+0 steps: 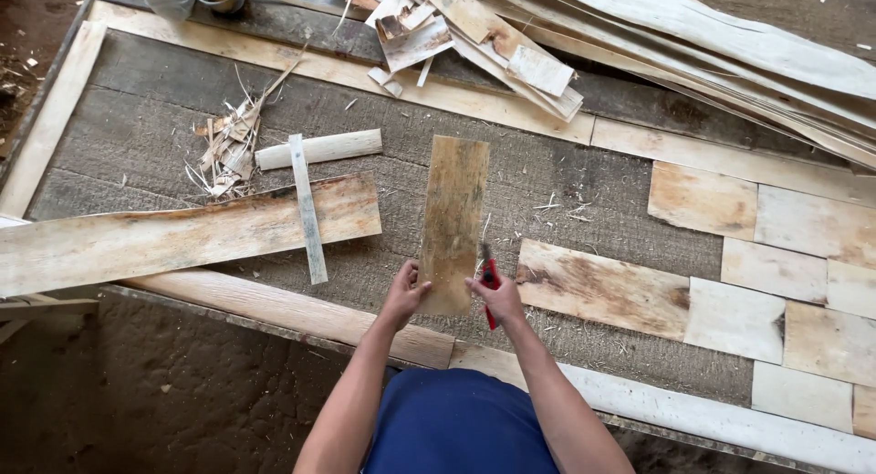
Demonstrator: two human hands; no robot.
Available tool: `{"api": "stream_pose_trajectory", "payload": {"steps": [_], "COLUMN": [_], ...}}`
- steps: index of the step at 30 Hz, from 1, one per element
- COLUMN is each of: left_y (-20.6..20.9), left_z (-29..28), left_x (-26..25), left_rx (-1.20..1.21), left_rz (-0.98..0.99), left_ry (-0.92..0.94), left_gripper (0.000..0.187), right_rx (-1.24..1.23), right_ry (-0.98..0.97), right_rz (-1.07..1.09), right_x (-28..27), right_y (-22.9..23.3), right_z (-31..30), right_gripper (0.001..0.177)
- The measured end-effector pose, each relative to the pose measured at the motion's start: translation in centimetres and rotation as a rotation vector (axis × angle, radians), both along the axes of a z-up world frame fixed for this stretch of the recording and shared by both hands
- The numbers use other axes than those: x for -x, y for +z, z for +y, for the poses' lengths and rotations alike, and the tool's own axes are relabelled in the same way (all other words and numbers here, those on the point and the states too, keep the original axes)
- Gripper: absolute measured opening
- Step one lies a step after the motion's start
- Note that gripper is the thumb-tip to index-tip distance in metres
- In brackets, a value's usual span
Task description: The person uses a red utility knife to cut long, thin wooden planks into smaller rectangular pieces on a workbench. They repeatedly score and snap the wood, then trim the edges to create uniform pieces, which are placed in a growing stack on the right side of the bench.
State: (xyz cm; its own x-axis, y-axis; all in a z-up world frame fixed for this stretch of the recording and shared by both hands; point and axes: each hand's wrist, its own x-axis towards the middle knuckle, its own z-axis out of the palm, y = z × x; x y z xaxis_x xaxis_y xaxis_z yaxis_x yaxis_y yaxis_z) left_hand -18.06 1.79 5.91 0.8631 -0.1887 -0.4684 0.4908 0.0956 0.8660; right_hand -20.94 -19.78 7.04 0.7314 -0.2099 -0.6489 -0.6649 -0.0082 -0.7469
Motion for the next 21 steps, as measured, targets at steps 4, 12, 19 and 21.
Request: {"api": "stream_pose_trajectory", "payload": {"steps": [4, 12, 19, 21], "left_y": [0.4, 0.9, 1.8, 1.9], "left_z": [-2.1, -6.0, -8.2, -8.6], "left_x": [0.5, 3.5, 6.0, 6.1], "left_rx": [0.096, 0.092, 0.055, 0.024], "left_rz": [-0.012, -0.076, -0.099, -0.122], "left_ry": [-0.03, -0.158, -0.167, -0.158], "left_gripper": [0.033, 0.03, 0.03, 0.028], "right_rx": [-0.002, -0.105, -0.06, -0.07], "right_ry": [-0.104, -0.145, -0.17, -0.181], "right_rz": [-0.149, -0.22, -0.289, -0.31], "right_x": [-0.4, 3.5, 5.0, 5.0], "right_y": [1.3, 3.8, 1.0, 1.7], "right_z": [-4.0, -7.3, -9.6, -10.0], "right_gripper": [0.034, 0.04, 0.036, 0.037]}}
